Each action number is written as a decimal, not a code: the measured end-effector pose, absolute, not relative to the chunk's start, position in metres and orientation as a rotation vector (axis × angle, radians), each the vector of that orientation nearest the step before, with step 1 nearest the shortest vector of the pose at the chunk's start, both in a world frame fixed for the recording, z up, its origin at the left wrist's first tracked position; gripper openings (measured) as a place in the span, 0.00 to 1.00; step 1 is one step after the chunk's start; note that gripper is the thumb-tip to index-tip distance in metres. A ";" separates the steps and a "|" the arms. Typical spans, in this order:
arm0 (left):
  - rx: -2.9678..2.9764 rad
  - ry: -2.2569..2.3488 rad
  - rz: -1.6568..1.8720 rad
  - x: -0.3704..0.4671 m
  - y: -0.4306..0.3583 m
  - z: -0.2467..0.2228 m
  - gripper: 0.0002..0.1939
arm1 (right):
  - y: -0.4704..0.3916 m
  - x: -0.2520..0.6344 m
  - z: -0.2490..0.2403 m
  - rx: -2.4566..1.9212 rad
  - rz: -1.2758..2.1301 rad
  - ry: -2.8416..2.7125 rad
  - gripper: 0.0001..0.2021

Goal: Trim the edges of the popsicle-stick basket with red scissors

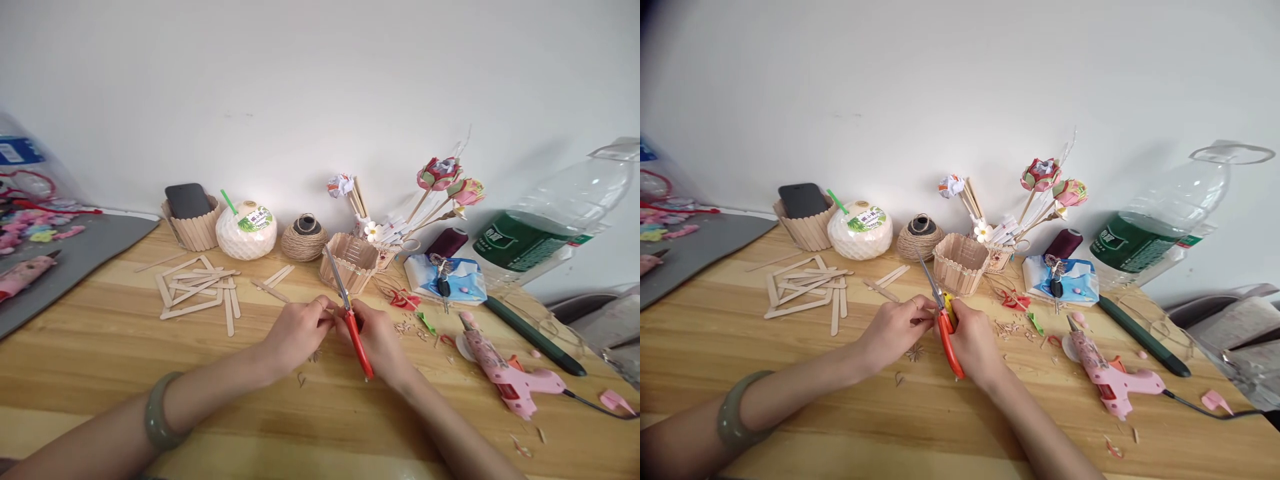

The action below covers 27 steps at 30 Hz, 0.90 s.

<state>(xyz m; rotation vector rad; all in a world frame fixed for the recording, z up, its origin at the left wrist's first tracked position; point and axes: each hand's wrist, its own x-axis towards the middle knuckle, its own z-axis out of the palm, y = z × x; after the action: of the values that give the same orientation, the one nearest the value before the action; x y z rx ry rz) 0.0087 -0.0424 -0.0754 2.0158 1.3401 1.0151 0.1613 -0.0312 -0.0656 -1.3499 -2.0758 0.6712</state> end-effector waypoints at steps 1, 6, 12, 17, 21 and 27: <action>2.046 1.351 1.021 0.009 -0.042 -0.077 0.09 | -0.031 0.161 -0.066 -1.362 0.650 -2.080 0.04; 2.176 1.398 1.049 0.011 -0.044 -0.079 0.06 | -0.033 0.161 -0.068 -1.405 0.575 -2.082 0.06; 2.273 1.394 1.060 0.011 -0.046 -0.079 0.05 | -0.034 0.161 -0.066 -1.378 0.636 -2.083 0.05; 1.996 1.225 1.035 0.008 -0.043 -0.072 0.09 | -0.034 0.162 -0.058 -1.324 0.799 -2.053 0.04; 1.854 1.129 1.001 0.006 -0.042 -0.066 0.13 | -0.034 0.162 -0.052 -1.289 0.921 -2.014 0.04; 1.716 1.128 0.984 0.005 -0.040 -0.066 0.10 | -0.034 0.163 -0.052 -1.291 1.019 -1.967 0.03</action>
<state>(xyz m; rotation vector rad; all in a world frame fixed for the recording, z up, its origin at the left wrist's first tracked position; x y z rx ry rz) 0.0046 -0.0397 -0.0658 1.7163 1.1277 0.9844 0.1628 -0.0337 -0.0525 -1.2906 -1.9673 1.0186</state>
